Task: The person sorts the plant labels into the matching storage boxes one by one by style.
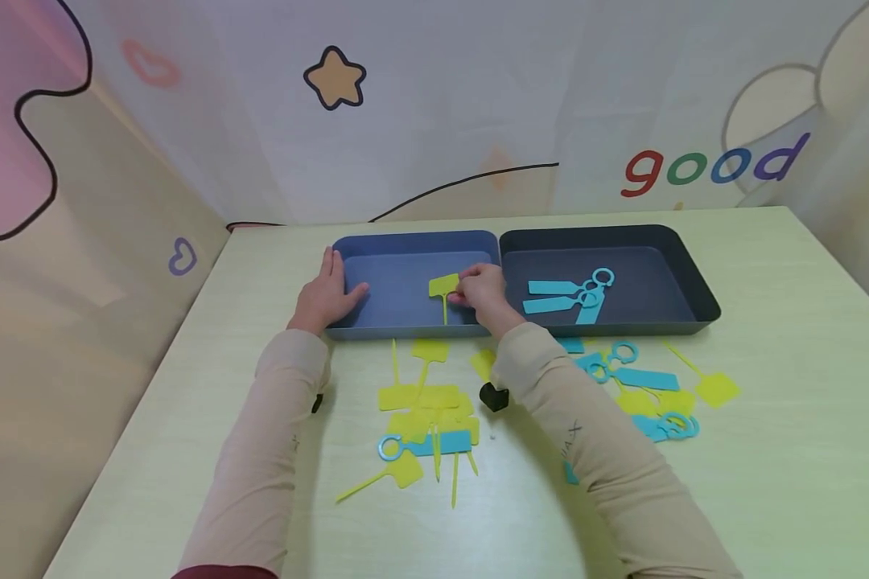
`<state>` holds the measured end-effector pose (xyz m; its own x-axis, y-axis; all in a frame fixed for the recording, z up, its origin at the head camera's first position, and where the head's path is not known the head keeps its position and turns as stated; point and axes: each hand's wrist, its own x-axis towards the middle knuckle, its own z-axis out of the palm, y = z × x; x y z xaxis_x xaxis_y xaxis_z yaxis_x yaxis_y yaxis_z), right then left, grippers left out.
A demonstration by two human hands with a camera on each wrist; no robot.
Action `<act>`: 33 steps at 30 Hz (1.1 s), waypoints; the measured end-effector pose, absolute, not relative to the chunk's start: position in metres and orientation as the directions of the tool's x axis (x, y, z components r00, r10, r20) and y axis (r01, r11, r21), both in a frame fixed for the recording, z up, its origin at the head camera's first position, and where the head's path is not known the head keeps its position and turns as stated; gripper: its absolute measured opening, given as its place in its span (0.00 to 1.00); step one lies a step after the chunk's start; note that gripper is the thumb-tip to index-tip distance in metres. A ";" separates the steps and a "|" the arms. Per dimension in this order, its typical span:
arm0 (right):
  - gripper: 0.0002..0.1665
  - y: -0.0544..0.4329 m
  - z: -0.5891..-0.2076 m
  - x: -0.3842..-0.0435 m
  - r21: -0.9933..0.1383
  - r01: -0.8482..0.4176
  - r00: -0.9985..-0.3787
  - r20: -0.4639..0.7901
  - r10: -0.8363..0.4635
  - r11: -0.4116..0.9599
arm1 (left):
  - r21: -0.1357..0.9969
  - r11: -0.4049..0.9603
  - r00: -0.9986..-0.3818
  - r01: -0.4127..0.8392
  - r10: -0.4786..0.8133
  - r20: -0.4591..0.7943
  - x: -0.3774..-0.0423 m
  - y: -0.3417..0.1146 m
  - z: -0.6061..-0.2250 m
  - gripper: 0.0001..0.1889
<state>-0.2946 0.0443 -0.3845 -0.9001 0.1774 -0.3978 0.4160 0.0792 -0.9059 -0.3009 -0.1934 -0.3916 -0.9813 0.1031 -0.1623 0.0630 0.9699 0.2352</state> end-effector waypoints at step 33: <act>0.23 0.050 -0.367 -0.255 -0.690 -0.106 -0.970 -0.088 -0.228 0.716 | 0.244 0.967 -0.982 0.072 0.112 -0.153 -0.299 -0.194 -0.389 0.44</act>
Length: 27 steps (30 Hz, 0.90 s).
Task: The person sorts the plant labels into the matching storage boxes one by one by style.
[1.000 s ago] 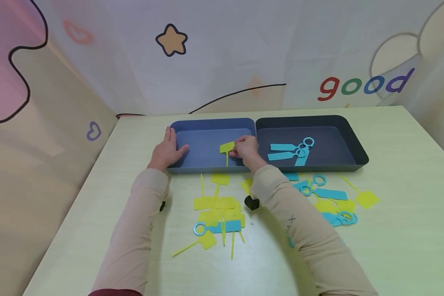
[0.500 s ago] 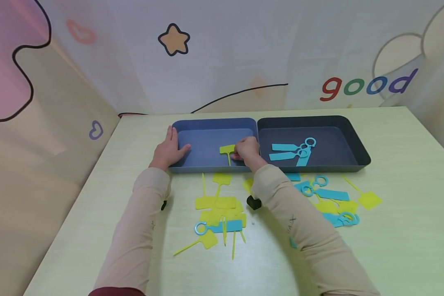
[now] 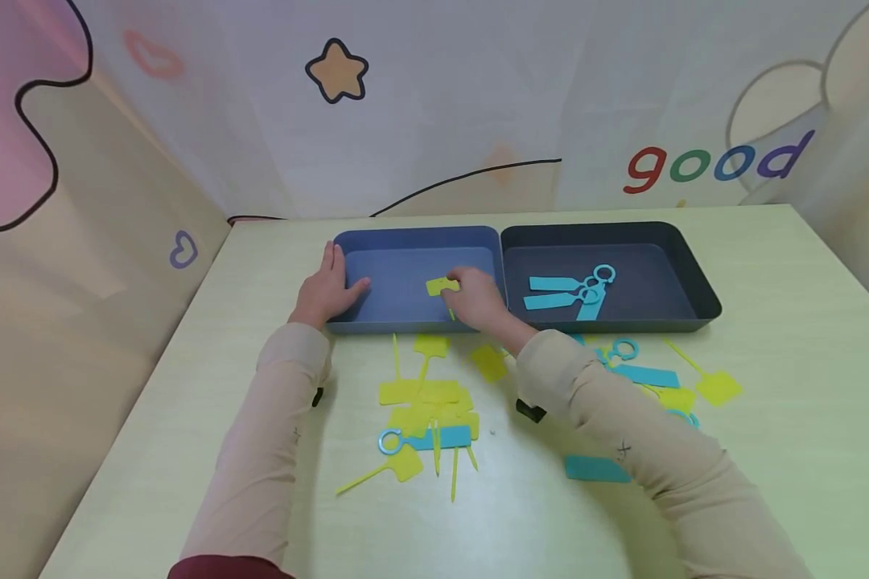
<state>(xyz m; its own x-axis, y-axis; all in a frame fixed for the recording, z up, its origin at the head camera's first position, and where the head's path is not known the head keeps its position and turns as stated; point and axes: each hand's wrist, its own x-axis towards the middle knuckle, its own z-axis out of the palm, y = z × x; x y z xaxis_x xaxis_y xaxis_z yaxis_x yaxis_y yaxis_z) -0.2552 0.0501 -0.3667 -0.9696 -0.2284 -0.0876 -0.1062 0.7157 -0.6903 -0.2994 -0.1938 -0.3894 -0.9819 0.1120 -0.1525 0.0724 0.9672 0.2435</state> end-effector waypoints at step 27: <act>0.29 0.071 -0.393 -0.164 -0.117 -0.731 -0.675 -0.020 -0.737 0.673 | 0.238 0.969 -0.980 0.062 0.104 -0.170 -0.299 -0.192 -0.388 0.44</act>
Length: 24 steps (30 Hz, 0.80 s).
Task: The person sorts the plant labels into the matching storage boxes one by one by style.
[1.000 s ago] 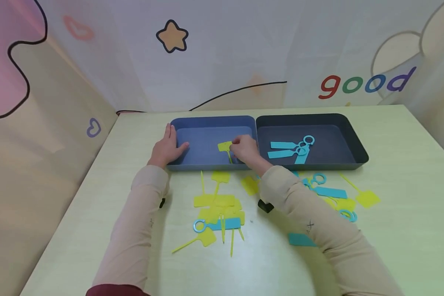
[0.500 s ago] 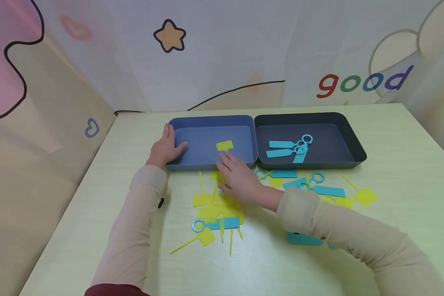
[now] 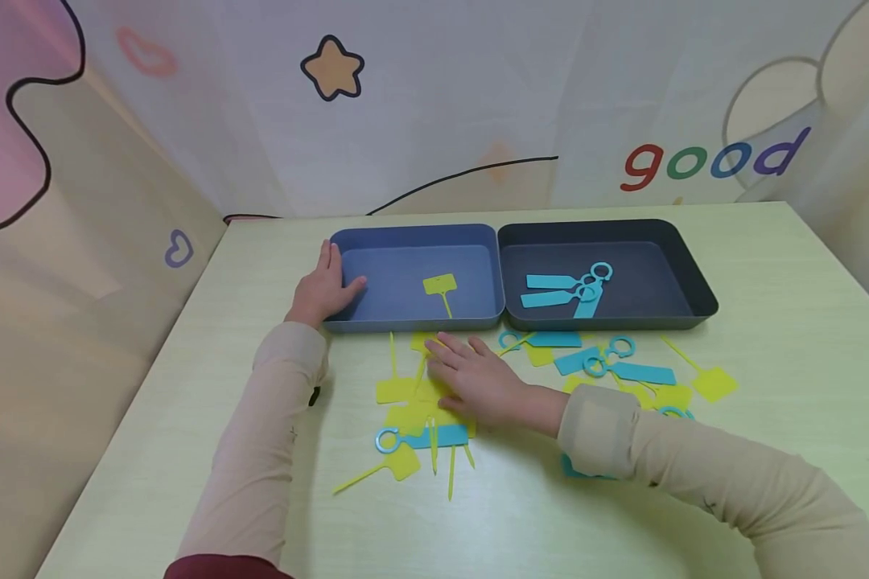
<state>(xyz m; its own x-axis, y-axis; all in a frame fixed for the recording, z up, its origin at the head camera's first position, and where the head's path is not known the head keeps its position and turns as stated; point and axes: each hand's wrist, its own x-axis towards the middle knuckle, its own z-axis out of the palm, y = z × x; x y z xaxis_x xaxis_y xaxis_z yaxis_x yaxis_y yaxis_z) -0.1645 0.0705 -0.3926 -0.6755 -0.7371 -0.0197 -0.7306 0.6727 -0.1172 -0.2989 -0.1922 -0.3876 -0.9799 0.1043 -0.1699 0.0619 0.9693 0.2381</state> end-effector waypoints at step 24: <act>0.13 0.063 -0.382 -0.164 -0.263 -0.559 -0.789 -0.125 -0.602 0.787 | 0.239 0.969 -0.980 0.065 0.107 -0.165 -0.298 -0.192 -0.387 0.44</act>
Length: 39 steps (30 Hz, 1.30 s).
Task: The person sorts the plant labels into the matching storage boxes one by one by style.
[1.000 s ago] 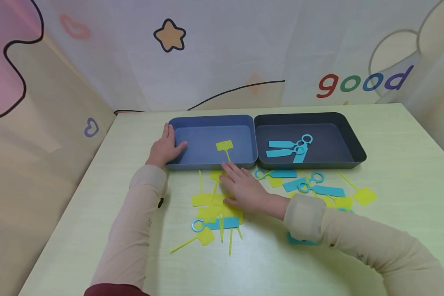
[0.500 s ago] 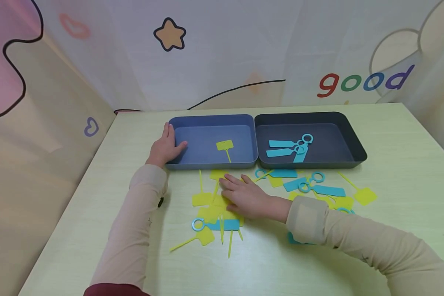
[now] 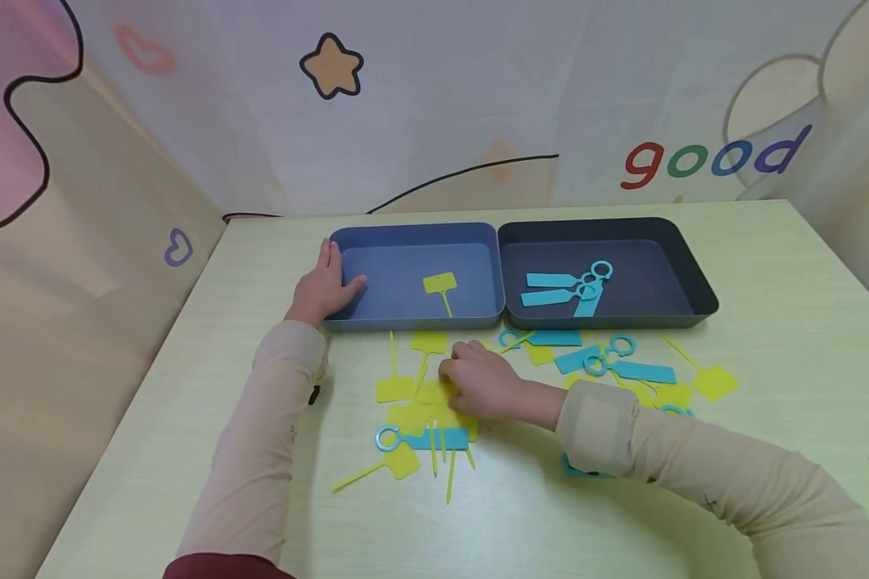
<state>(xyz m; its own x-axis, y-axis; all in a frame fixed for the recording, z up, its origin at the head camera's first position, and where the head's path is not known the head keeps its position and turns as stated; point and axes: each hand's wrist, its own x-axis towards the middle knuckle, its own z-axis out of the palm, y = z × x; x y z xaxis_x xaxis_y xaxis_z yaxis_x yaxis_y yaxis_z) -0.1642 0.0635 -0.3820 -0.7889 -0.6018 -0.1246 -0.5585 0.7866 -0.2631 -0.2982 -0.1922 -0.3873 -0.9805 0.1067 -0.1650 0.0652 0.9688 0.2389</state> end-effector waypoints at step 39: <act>0.31 0.060 -0.376 -0.188 -0.370 -0.566 -0.665 -0.323 -0.673 0.737 | 0.245 0.967 -0.981 0.066 0.108 -0.163 -0.298 -0.193 -0.389 0.45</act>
<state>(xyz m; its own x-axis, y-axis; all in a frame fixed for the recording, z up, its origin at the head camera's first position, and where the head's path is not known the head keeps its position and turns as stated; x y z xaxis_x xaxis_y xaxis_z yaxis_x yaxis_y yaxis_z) -0.1880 0.0598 -0.3763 -0.6651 -0.6733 -0.3231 -0.5662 0.7367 -0.3696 -0.2984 -0.1926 -0.3892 -0.9807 0.1080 -0.1629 0.0658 0.9673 0.2450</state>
